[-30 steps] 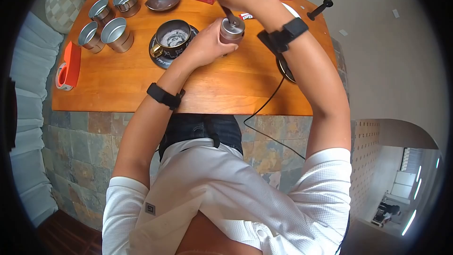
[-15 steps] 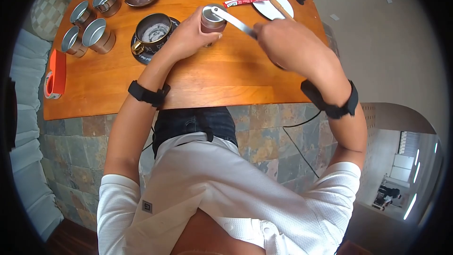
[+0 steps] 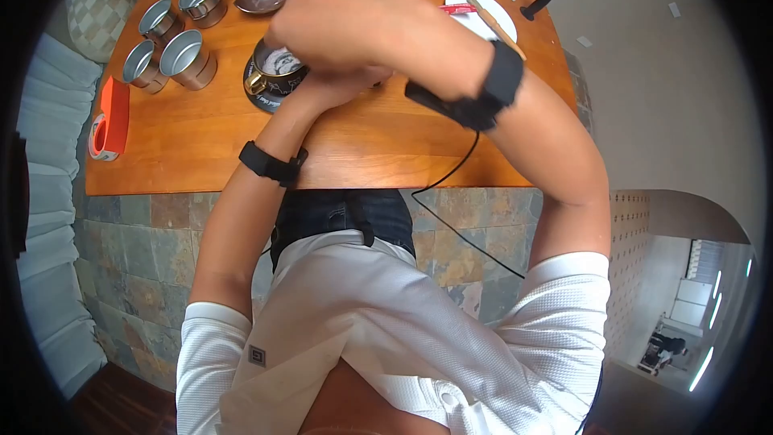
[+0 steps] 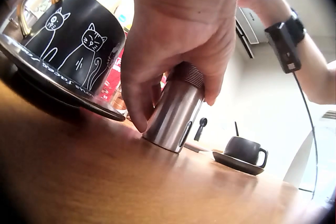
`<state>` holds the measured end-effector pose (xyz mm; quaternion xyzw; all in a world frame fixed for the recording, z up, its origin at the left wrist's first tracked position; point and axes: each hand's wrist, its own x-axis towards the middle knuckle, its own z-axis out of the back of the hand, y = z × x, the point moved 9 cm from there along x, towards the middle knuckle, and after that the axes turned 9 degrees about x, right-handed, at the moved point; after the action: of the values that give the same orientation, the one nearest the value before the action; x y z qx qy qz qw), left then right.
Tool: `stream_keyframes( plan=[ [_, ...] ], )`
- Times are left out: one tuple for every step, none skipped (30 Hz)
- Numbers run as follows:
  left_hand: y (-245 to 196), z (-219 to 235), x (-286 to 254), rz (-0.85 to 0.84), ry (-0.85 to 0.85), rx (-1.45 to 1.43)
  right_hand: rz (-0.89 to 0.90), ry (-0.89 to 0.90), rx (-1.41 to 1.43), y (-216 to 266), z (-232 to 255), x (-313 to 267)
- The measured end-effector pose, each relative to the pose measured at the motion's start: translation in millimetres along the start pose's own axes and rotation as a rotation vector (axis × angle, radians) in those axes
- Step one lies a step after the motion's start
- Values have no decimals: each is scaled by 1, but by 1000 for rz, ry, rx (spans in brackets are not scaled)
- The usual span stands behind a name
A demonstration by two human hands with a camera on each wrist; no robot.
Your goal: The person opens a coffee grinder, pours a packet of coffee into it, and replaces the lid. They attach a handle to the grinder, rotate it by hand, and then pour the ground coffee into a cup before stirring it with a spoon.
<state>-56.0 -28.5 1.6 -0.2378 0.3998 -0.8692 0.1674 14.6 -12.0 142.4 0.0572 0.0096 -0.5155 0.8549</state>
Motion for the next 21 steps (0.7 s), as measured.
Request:
stream_keyframes(
  plan=[
    [1,0,-3,130,91,39,0,-65,45,-20,-2,10],
    [-4,11,-4,144,-42,136,1,-130,90,-40,-4,21],
    [-5,12,-3,131,-49,78,-45,-117,103,-54,0,29],
    [-5,13,-3,118,-57,19,-10,-174,118,-63,16,26],
    [-3,12,-4,120,-63,20,-91,-176,57,-78,18,23],
    [-7,16,-5,55,-121,83,-174,-177,-4,-92,19,18],
    [-12,20,-5,-11,-179,145,-170,-177,-7,-105,16,11],
    [-15,22,-5,-11,-182,145,-233,-175,-45,-127,7,1],
    [-15,21,-6,47,-139,141,-296,-174,-84,-151,-2,-12],
    [-13,20,-5,104,-95,137,-360,-172,-122,-172,-9,-26],
    [-14,21,-4,104,-97,135,-424,-171,-161,-183,-8,-38],
    [-13,21,-5,110,-87,130,-426,-168,-161,-188,-9,-55],
    [-12,19,-5,116,-74,125,-448,-208,-175,-182,-5,-77],
    [-12,18,-5,114,-66,120,-472,-247,-189,-171,-2,-95],
    [-12,18,-5,107,-72,80,-484,-243,-185,-161,-2,-107],
    [-10,16,-4,97,-74,39,-516,-157,-243,-150,-5,-118],
    [-9,15,-4,76,-78,32,-550,-70,-298,-139,-7,-131],
    [-6,12,-2,77,-65,14,-572,-67,-291,-123,-4,-141],
    [-10,14,-4,66,-65,36,-565,9,-277,-104,-6,-145],
    [-15,17,-4,55,-68,58,-554,84,-262,-87,-12,-149],
    [-17,16,-4,51,-54,57,-506,115,-270,-72,-17,-150]
  ],
)
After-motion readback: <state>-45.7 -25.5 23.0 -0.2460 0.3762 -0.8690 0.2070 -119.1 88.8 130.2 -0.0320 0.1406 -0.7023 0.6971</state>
